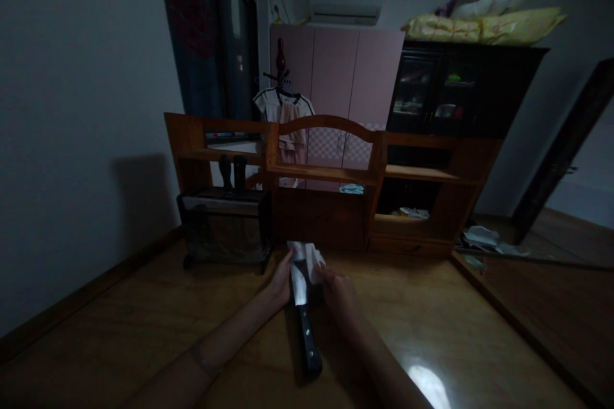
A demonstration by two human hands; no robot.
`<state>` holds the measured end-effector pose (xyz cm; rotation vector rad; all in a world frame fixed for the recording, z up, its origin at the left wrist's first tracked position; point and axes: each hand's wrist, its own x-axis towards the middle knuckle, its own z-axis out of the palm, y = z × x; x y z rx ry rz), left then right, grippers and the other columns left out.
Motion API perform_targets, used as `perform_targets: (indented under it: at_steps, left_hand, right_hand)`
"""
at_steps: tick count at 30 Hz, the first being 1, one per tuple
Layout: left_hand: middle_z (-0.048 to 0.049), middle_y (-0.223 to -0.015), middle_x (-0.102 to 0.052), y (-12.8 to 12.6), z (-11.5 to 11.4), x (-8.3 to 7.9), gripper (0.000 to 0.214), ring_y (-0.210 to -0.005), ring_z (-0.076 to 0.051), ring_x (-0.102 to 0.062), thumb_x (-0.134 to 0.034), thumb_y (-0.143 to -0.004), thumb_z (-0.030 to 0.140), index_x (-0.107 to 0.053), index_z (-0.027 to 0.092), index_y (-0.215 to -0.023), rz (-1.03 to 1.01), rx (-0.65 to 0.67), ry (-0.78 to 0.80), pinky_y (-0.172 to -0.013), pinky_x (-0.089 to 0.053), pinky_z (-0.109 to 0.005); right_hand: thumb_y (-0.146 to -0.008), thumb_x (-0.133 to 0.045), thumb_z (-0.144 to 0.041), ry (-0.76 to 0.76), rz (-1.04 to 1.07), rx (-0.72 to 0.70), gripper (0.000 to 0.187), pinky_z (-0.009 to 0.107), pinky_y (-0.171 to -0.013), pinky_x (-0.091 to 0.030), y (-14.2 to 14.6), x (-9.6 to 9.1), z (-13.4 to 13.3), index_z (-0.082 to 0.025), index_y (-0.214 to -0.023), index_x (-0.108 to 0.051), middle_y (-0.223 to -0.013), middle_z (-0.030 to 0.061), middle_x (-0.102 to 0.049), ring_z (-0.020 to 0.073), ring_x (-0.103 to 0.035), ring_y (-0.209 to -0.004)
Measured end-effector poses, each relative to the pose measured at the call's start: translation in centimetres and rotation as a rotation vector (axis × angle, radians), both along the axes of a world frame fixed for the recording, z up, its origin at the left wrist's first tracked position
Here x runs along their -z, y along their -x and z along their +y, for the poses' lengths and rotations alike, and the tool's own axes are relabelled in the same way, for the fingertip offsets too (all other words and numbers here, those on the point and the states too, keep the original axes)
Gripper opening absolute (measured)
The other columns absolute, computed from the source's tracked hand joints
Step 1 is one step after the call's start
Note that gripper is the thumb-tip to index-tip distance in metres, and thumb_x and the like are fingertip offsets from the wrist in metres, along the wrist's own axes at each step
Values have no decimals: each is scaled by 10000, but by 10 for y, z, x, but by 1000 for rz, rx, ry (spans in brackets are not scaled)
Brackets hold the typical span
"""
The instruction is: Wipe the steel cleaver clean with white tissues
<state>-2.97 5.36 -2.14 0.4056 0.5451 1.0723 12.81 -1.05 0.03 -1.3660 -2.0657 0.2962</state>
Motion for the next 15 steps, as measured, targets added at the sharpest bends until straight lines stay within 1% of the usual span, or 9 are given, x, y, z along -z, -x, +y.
perform_targets:
  at_steps: [2,3,5,7,10,13,15]
  left_hand:
    - [-108,-736,-718,1,2,4,390,-711,-241,-696,-435,-926,418,-664,103,-901,-6,-1,4,-735,-530,-325]
    - [-115,-715,-711,1,2,5,403,-693,-244,-693,-429,-926,423,-664,100,-873,-4,6,10,-709,-532,-326]
    - [-141,-707,-703,2,2,7,442,-684,-265,-691,-430,-918,457,-660,85,-855,7,34,25,-674,-535,-345]
    - [-171,-750,-706,2,2,7,482,-721,-294,-695,-446,-903,498,-654,64,-891,13,63,36,-679,-540,-376]
    - [-177,-801,-710,0,1,4,506,-761,-295,-698,-413,-916,508,-641,57,-943,14,54,41,-717,-543,-391]
    - [-137,-778,-715,-1,1,1,454,-735,-259,-700,-401,-934,469,-639,83,-929,20,7,33,-738,-541,-359]
    - [-109,-762,-719,-1,-1,-1,403,-716,-240,-700,-435,-929,446,-642,99,-918,23,-17,22,-747,-537,-338]
  right_hand:
    - [-882,-410,-71,-39,43,-87,498,285,-957,-464,4,-2,-2,-301,-1295,-564,-1336,14,-564,189,-601,-1145]
    - [-866,-421,-60,-48,48,-148,516,296,-998,-439,6,-3,-3,-314,-1291,-566,-1356,-6,-542,183,-569,-1187]
    - [-837,-439,-39,-47,18,-259,532,300,-1048,-397,12,-3,-7,-321,-1263,-590,-1341,-30,-553,169,-522,-1238]
    - [-819,-448,-26,-31,-15,-325,537,296,-1063,-380,16,-1,-8,-307,-1249,-604,-1324,-29,-569,164,-505,-1254]
    - [-818,-439,-23,-14,-27,-291,537,300,-1040,-406,16,1,-8,-286,-1258,-602,-1334,-16,-560,187,-537,-1223]
    - [-828,-437,-33,-1,-60,-178,504,302,-1006,-430,10,3,-4,-263,-1235,-625,-1304,10,-595,217,-587,-1164]
    - [-853,-420,-52,14,-89,-94,456,295,-952,-457,5,6,-1,-239,-1204,-645,-1224,44,-654,217,-640,-1075]
